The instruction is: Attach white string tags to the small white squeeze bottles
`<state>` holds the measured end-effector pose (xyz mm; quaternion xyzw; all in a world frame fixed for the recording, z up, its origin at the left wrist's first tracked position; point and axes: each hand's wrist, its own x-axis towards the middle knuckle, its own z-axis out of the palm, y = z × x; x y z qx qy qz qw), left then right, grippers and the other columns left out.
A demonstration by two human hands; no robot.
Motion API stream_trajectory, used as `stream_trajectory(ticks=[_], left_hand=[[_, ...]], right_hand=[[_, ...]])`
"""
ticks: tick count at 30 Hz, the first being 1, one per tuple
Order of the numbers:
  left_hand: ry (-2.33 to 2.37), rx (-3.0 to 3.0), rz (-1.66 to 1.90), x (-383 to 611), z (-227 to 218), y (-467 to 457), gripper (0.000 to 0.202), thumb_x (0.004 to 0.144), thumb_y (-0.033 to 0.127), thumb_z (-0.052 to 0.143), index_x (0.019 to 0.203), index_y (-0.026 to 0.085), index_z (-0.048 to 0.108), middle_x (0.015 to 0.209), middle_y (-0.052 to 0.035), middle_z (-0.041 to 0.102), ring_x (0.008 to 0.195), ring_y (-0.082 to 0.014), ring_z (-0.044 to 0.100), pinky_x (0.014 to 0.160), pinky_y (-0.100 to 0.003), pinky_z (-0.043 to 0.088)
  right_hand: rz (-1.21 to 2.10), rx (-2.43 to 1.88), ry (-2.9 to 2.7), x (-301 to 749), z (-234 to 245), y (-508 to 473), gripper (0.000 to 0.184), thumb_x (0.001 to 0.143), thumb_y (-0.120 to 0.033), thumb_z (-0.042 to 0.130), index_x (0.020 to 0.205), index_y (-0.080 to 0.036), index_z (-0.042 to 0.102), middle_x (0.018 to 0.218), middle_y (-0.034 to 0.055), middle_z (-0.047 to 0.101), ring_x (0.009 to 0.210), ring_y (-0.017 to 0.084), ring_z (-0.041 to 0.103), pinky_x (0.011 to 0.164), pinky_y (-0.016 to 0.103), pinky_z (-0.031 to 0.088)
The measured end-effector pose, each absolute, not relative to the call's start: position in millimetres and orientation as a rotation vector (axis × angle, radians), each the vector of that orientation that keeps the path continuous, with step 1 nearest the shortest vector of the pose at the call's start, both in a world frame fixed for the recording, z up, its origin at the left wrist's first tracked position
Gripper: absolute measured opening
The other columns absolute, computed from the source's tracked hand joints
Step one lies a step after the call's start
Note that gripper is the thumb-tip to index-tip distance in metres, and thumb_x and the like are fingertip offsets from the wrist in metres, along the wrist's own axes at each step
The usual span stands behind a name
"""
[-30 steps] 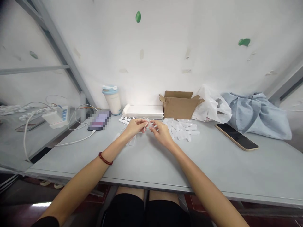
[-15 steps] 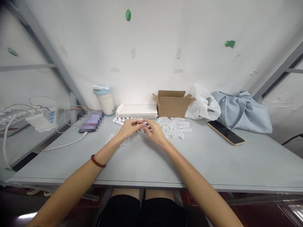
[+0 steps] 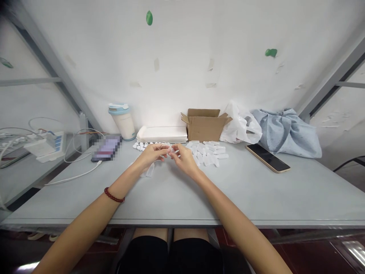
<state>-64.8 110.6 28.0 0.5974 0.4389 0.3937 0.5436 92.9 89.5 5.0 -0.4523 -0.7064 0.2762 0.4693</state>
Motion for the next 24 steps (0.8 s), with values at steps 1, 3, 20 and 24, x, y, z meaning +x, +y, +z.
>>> stream_trajectory(ticks=[1, 3, 20, 24], left_hand=[[1.042, 1.411, 0.926, -64.9, 28.5, 110.4, 0.027, 0.062, 0.037, 0.073, 0.079, 0.015, 0.069, 0.077, -0.0045, 0.065, 0.067, -0.0128, 0.056, 0.056, -0.023, 0.043], [1.040, 1.396, 0.917, -64.9, 29.4, 110.0, 0.026, 0.062, 0.035, 0.073, 0.078, 0.015, 0.069, 0.077, -0.0044, 0.064, 0.068, -0.0125, 0.055, 0.057, -0.024, 0.043], [1.289, 1.392, 1.116, -60.4, 26.7, 111.4, 0.033, 0.064, 0.021, 0.069, 0.092, 0.013, 0.054, 0.076, -0.0034, 0.062, 0.058, -0.0113, 0.056, 0.051, -0.023, 0.045], [1.225, 1.584, 1.133, -59.1, 25.4, 109.9, 0.023, 0.069, 0.030, 0.064, 0.084, 0.014, 0.058, 0.077, -0.0048, 0.063, 0.062, -0.0136, 0.058, 0.050, -0.023, 0.046]], right_hand=[[0.683, -1.113, -1.724, 92.8, 5.2, 89.3, 0.018, 0.081, -0.033, 0.054, 0.090, -0.018, 0.052, 0.089, 0.0057, 0.060, 0.063, 0.014, 0.063, 0.052, 0.026, 0.050], [0.694, -1.121, -1.713, 92.5, 5.6, 89.0, 0.019, 0.080, -0.034, 0.055, 0.090, -0.018, 0.052, 0.089, 0.0054, 0.061, 0.063, 0.014, 0.063, 0.053, 0.027, 0.051], [0.618, -1.148, -1.656, 92.5, 4.1, 91.2, 0.023, 0.078, -0.034, 0.055, 0.093, -0.017, 0.057, 0.093, 0.0082, 0.064, 0.069, 0.016, 0.064, 0.053, 0.027, 0.053], [0.481, -1.174, -1.680, 92.7, 2.1, 91.6, 0.023, 0.079, -0.036, 0.055, 0.093, -0.018, 0.055, 0.094, 0.0082, 0.064, 0.068, 0.016, 0.063, 0.054, 0.028, 0.052]])
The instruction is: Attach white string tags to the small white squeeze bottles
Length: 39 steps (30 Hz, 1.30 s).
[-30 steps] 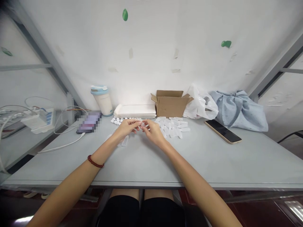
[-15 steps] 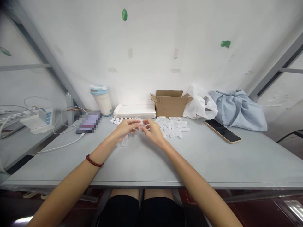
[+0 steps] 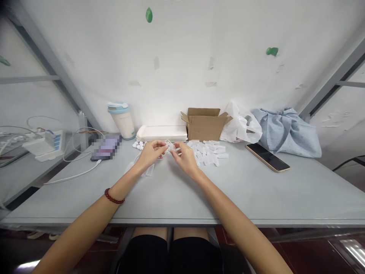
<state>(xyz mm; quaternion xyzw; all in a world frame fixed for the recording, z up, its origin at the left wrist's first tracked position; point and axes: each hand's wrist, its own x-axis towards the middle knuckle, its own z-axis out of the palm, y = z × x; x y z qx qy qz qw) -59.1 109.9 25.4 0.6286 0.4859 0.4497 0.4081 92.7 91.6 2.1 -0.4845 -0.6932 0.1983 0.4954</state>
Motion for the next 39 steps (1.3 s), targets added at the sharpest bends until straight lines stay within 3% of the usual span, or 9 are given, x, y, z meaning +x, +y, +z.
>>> stream_trajectory(ticks=[5, 10, 18, 28, 39], left_hand=[[1.139, 1.716, 1.070, -58.9, 25.6, 106.4, 0.032, 0.072, 0.045, 0.062, 0.080, 0.014, 0.065, 0.079, -0.0064, 0.066, 0.070, -0.0171, 0.059, 0.053, -0.025, 0.044], [1.106, 1.612, 1.041, -59.0, 29.4, 105.4, 0.029, 0.068, 0.043, 0.065, 0.075, 0.014, 0.064, 0.074, -0.0034, 0.063, 0.068, -0.0148, 0.057, 0.053, -0.023, 0.043], [0.951, 1.474, 0.927, -66.3, 35.8, 105.5, 0.023, 0.070, 0.037, 0.065, 0.081, 0.018, 0.069, 0.082, -0.0042, 0.064, 0.080, -0.0155, 0.057, 0.060, -0.022, 0.043], [0.975, 1.436, 0.953, -66.4, 33.3, 108.2, 0.030, 0.067, 0.044, 0.068, 0.083, 0.018, 0.070, 0.088, -0.0059, 0.065, 0.082, -0.0162, 0.056, 0.058, -0.022, 0.042], [1.129, 1.550, 0.964, -65.5, 31.3, 109.0, 0.025, 0.071, 0.033, 0.061, 0.086, 0.015, 0.069, 0.088, -0.0076, 0.066, 0.082, -0.0187, 0.058, 0.060, -0.025, 0.045]], right_hand=[[0.350, -1.162, -1.727, 90.8, 0.4, 89.7, 0.024, 0.082, -0.040, 0.053, 0.090, -0.018, 0.055, 0.094, 0.0086, 0.063, 0.066, 0.015, 0.061, 0.054, 0.027, 0.051], [0.401, -1.125, -1.716, 89.0, 1.7, 87.6, 0.023, 0.079, -0.038, 0.058, 0.086, -0.017, 0.054, 0.091, 0.0078, 0.062, 0.069, 0.015, 0.062, 0.053, 0.026, 0.051], [0.600, -1.050, -1.706, 88.3, 5.3, 84.3, 0.034, 0.082, -0.034, 0.054, 0.112, -0.020, 0.053, 0.094, 0.0073, 0.066, 0.078, 0.018, 0.067, 0.060, 0.030, 0.056], [0.545, -1.088, -1.653, 87.6, 5.1, 85.5, 0.030, 0.077, -0.039, 0.060, 0.100, -0.019, 0.063, 0.090, 0.0071, 0.068, 0.074, 0.019, 0.066, 0.058, 0.030, 0.055], [0.603, -1.118, -1.581, 88.6, 2.4, 88.7, 0.032, 0.075, -0.044, 0.062, 0.090, -0.016, 0.061, 0.079, 0.0065, 0.065, 0.065, 0.017, 0.064, 0.052, 0.028, 0.054]])
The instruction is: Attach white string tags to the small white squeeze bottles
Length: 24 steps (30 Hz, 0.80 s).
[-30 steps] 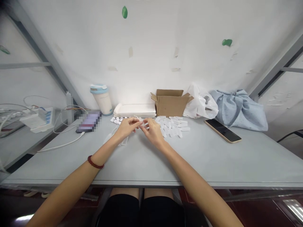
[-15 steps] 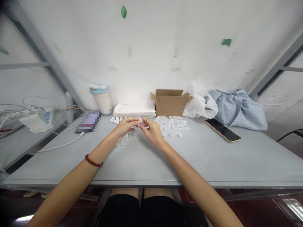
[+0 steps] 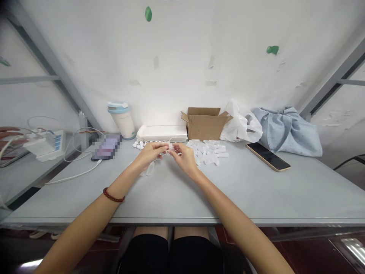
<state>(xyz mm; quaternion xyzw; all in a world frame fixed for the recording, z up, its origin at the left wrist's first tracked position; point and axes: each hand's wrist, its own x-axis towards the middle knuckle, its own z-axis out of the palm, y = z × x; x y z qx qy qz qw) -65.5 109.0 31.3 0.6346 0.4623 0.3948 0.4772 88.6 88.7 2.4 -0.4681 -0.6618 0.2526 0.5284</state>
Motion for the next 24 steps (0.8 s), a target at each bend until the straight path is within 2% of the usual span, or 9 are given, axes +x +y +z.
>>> stream_trajectory(ticks=[3, 5, 9, 13, 17, 20, 24], left_hand=[[1.254, 1.887, 1.126, -64.1, 29.7, 107.1, 0.024, 0.074, 0.025, 0.056, 0.094, 0.015, 0.066, 0.095, -0.0082, 0.066, 0.083, -0.0196, 0.059, 0.066, -0.029, 0.047], [1.175, 2.189, 1.174, -63.9, 29.2, 104.3, 0.027, 0.075, 0.020, 0.053, 0.101, 0.017, 0.063, 0.104, -0.0085, 0.063, 0.091, -0.0210, 0.057, 0.073, -0.032, 0.047], [0.946, 2.608, 1.055, -63.6, 29.4, 99.8, 0.034, 0.076, 0.018, 0.056, 0.109, 0.019, 0.057, 0.114, -0.0086, 0.058, 0.108, -0.0250, 0.048, 0.089, -0.039, 0.043], [0.928, 2.776, 0.935, -63.3, 30.3, 98.9, 0.032, 0.076, 0.022, 0.061, 0.107, 0.017, 0.057, 0.111, -0.0101, 0.059, 0.105, -0.0263, 0.047, 0.088, -0.040, 0.043], [0.961, 2.797, 0.866, -72.9, 29.7, 96.3, 0.032, 0.076, 0.021, 0.060, 0.107, 0.017, 0.057, 0.111, -0.0109, 0.060, 0.106, -0.0277, 0.047, 0.089, -0.042, 0.041], [0.994, 2.698, 0.818, -89.5, 28.7, 92.2, 0.037, 0.073, 0.022, 0.062, 0.110, 0.020, 0.057, 0.110, -0.0085, 0.061, 0.107, -0.0277, 0.046, 0.089, -0.041, 0.041], [1.016, 2.566, 0.607, -111.2, 29.8, 86.3, 0.043, 0.069, 0.030, 0.066, 0.110, 0.023, 0.058, 0.111, -0.0070, 0.061, 0.109, -0.0274, 0.045, 0.090, -0.039, 0.042]], right_hand=[[0.627, -1.119, -1.547, 88.4, -0.3, 90.7, 0.033, 0.073, -0.046, 0.063, 0.087, -0.016, 0.060, 0.076, 0.0057, 0.064, 0.061, 0.016, 0.062, 0.049, 0.028, 0.053], [0.650, -1.120, -1.528, 88.3, -1.8, 92.2, 0.032, 0.073, -0.046, 0.062, 0.085, -0.016, 0.060, 0.075, 0.0051, 0.063, 0.061, 0.015, 0.061, 0.047, 0.027, 0.053], [0.691, -1.131, -1.514, 88.2, -2.5, 93.8, 0.028, 0.073, -0.042, 0.062, 0.085, -0.016, 0.060, 0.075, 0.0049, 0.064, 0.060, 0.015, 0.061, 0.048, 0.027, 0.053], [0.738, -1.167, -1.465, 86.5, -2.0, 92.8, 0.022, 0.072, -0.037, 0.063, 0.081, -0.017, 0.059, 0.074, 0.0044, 0.064, 0.063, 0.016, 0.061, 0.049, 0.028, 0.053], [0.806, -1.171, -1.494, 83.7, -2.0, 90.7, 0.022, 0.072, -0.036, 0.063, 0.080, -0.017, 0.058, 0.072, 0.0031, 0.063, 0.059, 0.015, 0.061, 0.049, 0.028, 0.053], [0.838, -1.150, -1.561, 83.8, -1.1, 90.6, 0.015, 0.076, -0.031, 0.058, 0.077, -0.017, 0.057, 0.072, 0.0025, 0.063, 0.056, 0.014, 0.063, 0.050, 0.026, 0.051], [0.721, -1.202, -1.574, 89.5, 0.7, 94.4, 0.008, 0.078, -0.022, 0.052, 0.073, -0.017, 0.056, 0.069, 0.0011, 0.063, 0.054, 0.012, 0.062, 0.052, 0.024, 0.048]])
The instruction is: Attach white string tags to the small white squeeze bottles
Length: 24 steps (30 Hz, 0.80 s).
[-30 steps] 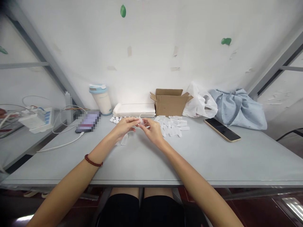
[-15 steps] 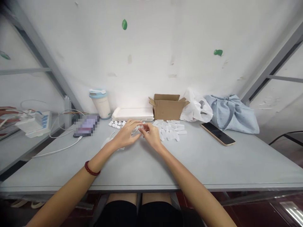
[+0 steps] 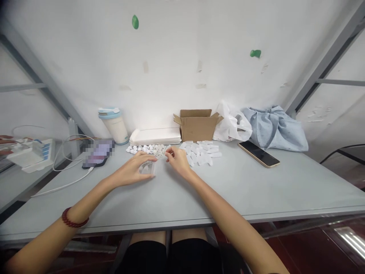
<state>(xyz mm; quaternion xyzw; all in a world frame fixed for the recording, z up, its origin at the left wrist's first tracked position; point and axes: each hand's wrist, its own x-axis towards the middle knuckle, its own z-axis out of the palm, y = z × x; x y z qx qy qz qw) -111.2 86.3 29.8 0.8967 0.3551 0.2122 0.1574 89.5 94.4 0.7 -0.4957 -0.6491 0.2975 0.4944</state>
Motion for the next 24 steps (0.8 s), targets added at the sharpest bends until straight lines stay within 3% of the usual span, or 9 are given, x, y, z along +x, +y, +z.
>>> stream_trajectory(ticks=[7, 24], left_hand=[[1.037, 2.568, 0.353, -120.2, 25.6, 84.3, 0.042, 0.071, 0.030, 0.060, 0.111, 0.019, 0.055, 0.107, -0.0078, 0.058, 0.110, -0.0268, 0.042, 0.089, -0.038, 0.042], [1.059, 2.645, 0.237, -121.7, 33.8, 82.9, 0.039, 0.071, 0.027, 0.056, 0.109, 0.017, 0.055, 0.105, -0.0082, 0.057, 0.108, -0.0271, 0.043, 0.088, -0.037, 0.040]], right_hand=[[0.625, -1.310, -1.580, 98.8, 1.3, 101.5, 0.008, 0.077, -0.016, 0.049, 0.070, -0.017, 0.054, 0.064, -0.0008, 0.060, 0.051, 0.011, 0.058, 0.055, 0.024, 0.044], [0.418, -1.327, -1.702, 108.2, -3.3, 110.0, 0.010, 0.077, -0.015, 0.047, 0.070, -0.018, 0.054, 0.066, 0.0010, 0.061, 0.058, 0.013, 0.056, 0.060, 0.025, 0.041]])
